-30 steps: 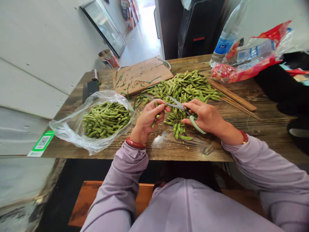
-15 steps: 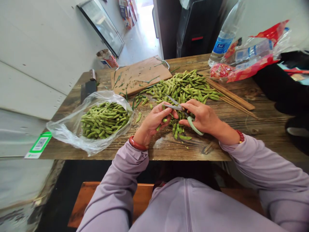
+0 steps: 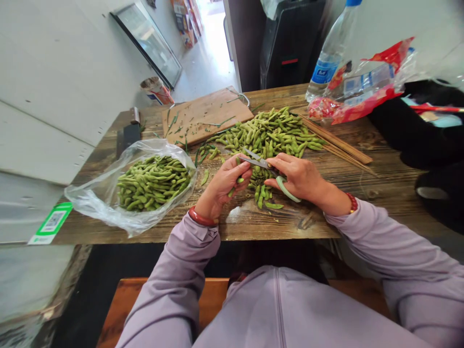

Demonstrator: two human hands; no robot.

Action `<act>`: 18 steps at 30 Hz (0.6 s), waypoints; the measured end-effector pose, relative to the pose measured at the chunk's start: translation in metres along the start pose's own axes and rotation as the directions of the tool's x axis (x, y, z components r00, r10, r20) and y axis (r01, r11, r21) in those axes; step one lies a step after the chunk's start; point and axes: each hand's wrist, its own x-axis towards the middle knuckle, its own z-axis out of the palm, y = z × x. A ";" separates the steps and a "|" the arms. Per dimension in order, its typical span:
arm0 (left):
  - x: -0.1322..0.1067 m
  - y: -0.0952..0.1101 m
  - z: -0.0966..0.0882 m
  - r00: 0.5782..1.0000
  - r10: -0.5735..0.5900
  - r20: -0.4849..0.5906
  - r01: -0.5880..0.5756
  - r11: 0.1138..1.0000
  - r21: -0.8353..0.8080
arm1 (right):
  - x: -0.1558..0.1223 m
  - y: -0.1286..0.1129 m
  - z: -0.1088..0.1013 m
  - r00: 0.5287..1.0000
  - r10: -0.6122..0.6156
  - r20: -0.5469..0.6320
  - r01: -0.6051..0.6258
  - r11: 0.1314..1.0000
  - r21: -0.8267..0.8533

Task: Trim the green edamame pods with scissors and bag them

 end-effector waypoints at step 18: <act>0.000 0.002 -0.022 0.923 0.148 -0.354 -0.082 0.977 0.194 | 0.004 0.019 -0.002 0.994 0.068 -0.080 -0.070 0.997 -0.023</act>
